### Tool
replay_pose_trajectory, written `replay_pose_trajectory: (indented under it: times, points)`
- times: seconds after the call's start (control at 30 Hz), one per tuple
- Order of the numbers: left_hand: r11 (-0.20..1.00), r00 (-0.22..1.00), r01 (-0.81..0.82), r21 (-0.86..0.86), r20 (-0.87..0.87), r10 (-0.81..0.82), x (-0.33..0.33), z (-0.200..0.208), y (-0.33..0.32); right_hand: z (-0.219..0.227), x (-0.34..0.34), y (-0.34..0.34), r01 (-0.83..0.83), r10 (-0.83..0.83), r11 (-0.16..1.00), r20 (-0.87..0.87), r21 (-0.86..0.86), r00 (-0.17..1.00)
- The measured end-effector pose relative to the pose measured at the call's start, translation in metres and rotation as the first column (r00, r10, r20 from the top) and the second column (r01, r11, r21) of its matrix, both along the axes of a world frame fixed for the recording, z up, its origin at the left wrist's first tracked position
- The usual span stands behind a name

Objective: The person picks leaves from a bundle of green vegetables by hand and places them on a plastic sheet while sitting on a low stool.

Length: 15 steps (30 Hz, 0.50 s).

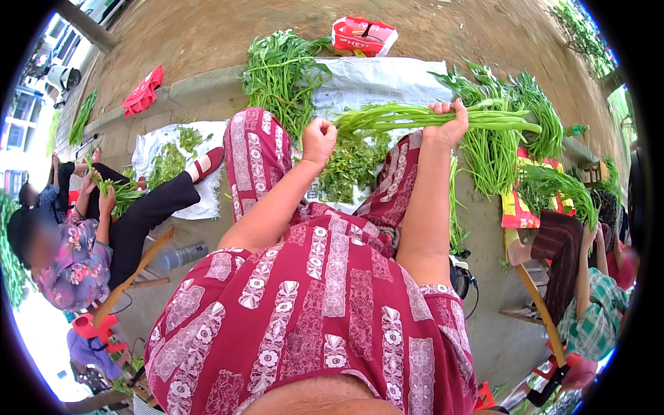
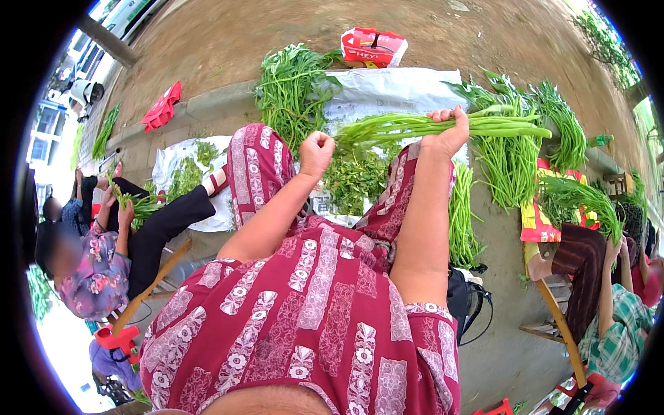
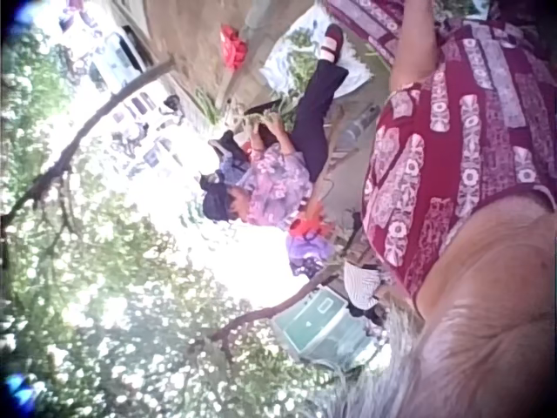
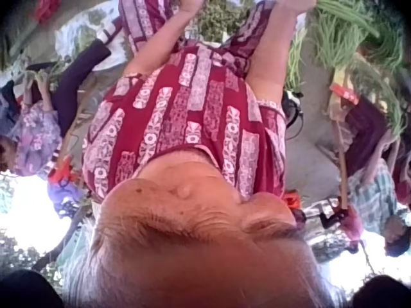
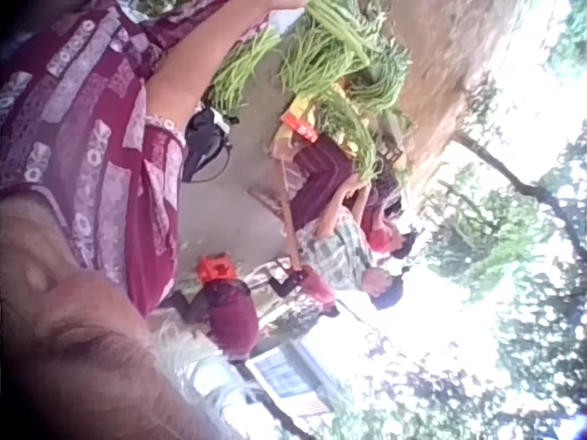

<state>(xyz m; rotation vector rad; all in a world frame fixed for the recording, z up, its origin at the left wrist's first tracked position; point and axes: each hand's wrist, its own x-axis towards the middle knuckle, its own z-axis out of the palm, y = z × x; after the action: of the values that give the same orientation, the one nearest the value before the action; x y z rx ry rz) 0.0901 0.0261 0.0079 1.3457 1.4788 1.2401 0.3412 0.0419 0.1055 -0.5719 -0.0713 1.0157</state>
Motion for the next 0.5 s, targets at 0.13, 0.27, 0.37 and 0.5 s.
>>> replay_pose_trajectory:
  times: [0.13,0.27,0.37,0.5]
  points:
    - [0.973,1.0,0.03,0.23,-0.01,-0.029,-0.005,0.047,-0.012,-0.003,0.004,0.001,0.03,-0.029,0.999,-0.098,0.012,0.995]
    - [0.887,0.991,0.12,0.445,-0.103,-0.083,-0.002,0.086,-0.028,-0.004,0.002,0.004,-0.022,0.025,0.999,-0.108,0.024,0.994]
    - [0.828,0.976,0.201,0.524,-0.183,-0.121,0.006,0.103,-0.035,-0.004,0.0,0.004,-0.055,0.058,0.998,-0.078,0.036,0.995]
    - [0.777,0.907,0.322,0.541,-0.411,-0.09,0.01,0.096,-0.03,-0.002,-0.001,0.003,-0.069,0.072,0.996,-0.067,0.05,0.995]
